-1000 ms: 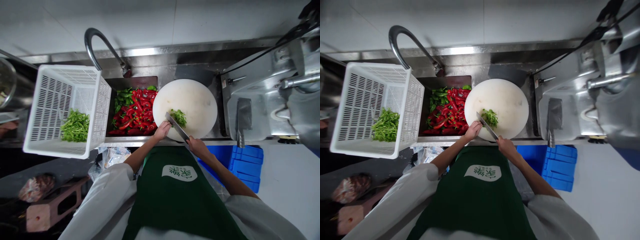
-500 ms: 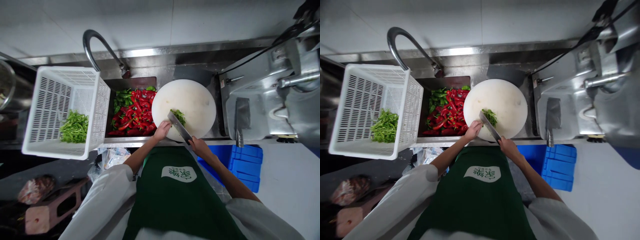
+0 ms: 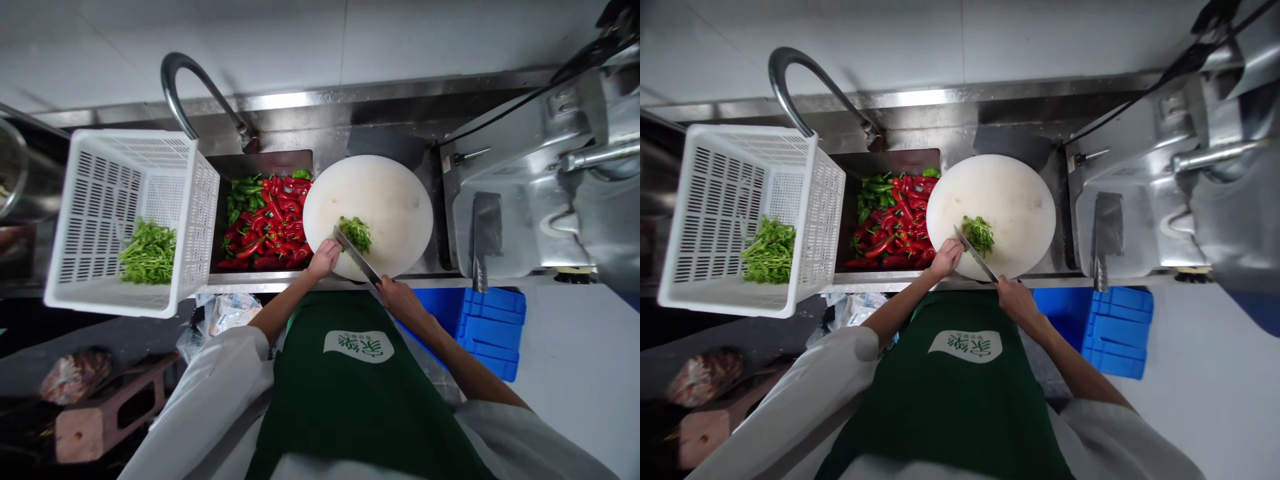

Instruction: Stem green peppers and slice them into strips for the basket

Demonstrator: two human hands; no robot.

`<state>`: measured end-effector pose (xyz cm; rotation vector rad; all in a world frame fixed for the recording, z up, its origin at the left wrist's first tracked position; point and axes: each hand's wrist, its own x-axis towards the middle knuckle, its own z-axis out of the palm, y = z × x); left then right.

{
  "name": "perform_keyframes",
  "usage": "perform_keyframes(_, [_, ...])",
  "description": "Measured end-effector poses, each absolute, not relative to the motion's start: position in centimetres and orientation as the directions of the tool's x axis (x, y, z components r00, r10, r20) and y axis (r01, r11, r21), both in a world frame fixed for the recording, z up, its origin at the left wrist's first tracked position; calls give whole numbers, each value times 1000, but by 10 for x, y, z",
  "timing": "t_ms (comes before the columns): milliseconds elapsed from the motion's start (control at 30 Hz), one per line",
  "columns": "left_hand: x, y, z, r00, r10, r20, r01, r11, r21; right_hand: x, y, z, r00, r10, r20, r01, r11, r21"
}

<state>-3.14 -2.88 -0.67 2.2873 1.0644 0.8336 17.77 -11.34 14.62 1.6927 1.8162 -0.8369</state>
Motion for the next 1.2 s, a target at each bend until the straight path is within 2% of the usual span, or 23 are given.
perform_keyframes(300, [-32, -29, -4, 510, 805, 304, 500, -565, 656, 179, -112, 151, -95, 673, -734, 994, 21, -110])
perform_keyframes(467, [-29, -30, -5, 503, 825, 259, 517, -527, 675, 175, -110, 142, -110, 688, -717, 987, -9, -160])
perform_keyframes(600, [-33, -29, 10, 494, 824, 277, 490, -527, 694, 173, -103, 145, -134, 717, -684, 982, 3, -189])
perform_keyframes(667, [-43, -27, 31, 374, 858, 351, 510, -507, 695, 179, -106, 155, -148, 739, -658, 983, 35, -182])
perform_keyframes(767, [-57, -25, 79, 24, 865, 501, 584, -419, 696, 193, -120, 175, -159, 811, -563, 985, 95, -142])
perform_keyframes(800, [-57, -25, 96, -27, 849, 528, 596, -410, 690, 197, -124, 179, -164, 845, -509, 985, 115, -127])
perform_keyframes(833, [-54, -25, 111, 7, 842, 540, 600, -435, 671, 201, -126, 182, -174, 877, -449, 984, 138, -111])
perform_keyframes(900, [-35, -27, 132, 301, 809, 504, 569, -577, 586, 204, -126, 184, -205, 920, -334, 979, 193, -70])
perform_keyframes(967, [-7, -29, 139, 662, 651, 371, 457, -743, 489, 204, -118, 180, -263, 928, -264, 964, 266, -25])
perform_keyframes(1000, [6, -30, 136, 777, 556, 296, 398, -797, 454, 204, -114, 178, -296, 923, -247, 953, 304, -9])
perform_keyframes(1067, [21, -29, 123, 871, 459, 174, 356, -834, 421, 208, -108, 175, -344, 910, -232, 934, 356, 12])
perform_keyframes(1200, [-2, -18, 85, 833, 553, 2, 496, -748, 442, 245, -120, 178, -299, 931, -208, 949, 314, 43])
